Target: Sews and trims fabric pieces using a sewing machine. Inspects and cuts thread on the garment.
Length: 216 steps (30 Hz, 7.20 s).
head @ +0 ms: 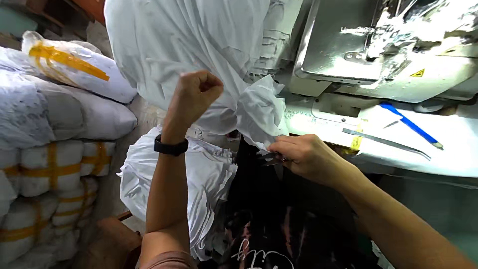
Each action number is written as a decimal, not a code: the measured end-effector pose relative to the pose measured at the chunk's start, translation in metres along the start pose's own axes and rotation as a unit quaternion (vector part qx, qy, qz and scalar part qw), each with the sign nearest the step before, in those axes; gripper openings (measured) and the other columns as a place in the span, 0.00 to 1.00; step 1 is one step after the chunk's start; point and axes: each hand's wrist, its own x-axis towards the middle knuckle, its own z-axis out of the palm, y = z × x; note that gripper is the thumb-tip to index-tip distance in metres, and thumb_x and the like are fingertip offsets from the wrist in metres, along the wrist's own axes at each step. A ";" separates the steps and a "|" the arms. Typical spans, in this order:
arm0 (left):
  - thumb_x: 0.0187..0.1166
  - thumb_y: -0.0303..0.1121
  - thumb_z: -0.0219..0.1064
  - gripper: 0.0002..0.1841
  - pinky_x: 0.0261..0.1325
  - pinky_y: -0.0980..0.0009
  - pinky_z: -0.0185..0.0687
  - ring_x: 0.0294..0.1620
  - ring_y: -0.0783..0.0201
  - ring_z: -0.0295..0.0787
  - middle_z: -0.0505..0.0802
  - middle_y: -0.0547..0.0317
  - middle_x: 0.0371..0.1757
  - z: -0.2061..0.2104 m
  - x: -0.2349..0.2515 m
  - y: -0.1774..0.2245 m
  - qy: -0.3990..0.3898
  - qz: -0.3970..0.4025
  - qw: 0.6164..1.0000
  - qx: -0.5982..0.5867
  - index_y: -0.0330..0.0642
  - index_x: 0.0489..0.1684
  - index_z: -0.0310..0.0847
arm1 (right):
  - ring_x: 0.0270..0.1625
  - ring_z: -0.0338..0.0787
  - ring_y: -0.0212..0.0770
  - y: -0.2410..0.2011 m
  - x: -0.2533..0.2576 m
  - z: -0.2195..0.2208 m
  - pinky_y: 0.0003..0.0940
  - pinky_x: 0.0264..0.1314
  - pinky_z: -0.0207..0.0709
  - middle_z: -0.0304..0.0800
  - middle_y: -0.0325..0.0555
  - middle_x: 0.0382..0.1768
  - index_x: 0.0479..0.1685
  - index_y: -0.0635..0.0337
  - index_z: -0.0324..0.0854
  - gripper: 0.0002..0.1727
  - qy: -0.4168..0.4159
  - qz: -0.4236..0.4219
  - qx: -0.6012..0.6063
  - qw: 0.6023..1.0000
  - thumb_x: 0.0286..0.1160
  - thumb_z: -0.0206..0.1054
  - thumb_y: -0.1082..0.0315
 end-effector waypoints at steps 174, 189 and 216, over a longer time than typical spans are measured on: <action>0.82 0.35 0.65 0.12 0.43 0.72 0.80 0.32 0.75 0.82 0.91 0.55 0.34 0.043 0.177 0.115 -0.095 0.334 0.933 0.094 0.32 0.43 0.88 | 0.25 0.77 0.19 0.037 -0.016 0.000 0.15 0.29 0.73 0.81 0.33 0.21 0.30 0.62 0.84 0.09 0.410 0.235 0.174 0.864 0.78 0.68 0.70; 0.79 0.31 0.71 0.07 0.47 0.61 0.77 0.36 0.65 0.83 0.91 0.54 0.34 0.100 0.173 0.107 -0.192 0.201 0.958 0.076 0.35 0.38 0.89 | 0.23 0.75 0.17 0.077 -0.059 0.041 0.13 0.29 0.70 0.82 0.36 0.20 0.25 0.67 0.85 0.11 0.473 0.255 0.103 0.837 0.76 0.68 0.72; 0.79 0.30 0.71 0.07 0.50 0.61 0.78 0.40 0.64 0.86 0.91 0.52 0.36 0.106 0.171 0.097 -0.172 0.215 0.960 0.042 0.34 0.39 0.89 | 0.24 0.76 0.18 0.079 -0.063 0.043 0.13 0.29 0.71 0.82 0.36 0.20 0.23 0.67 0.83 0.12 0.480 0.245 0.094 0.837 0.76 0.68 0.72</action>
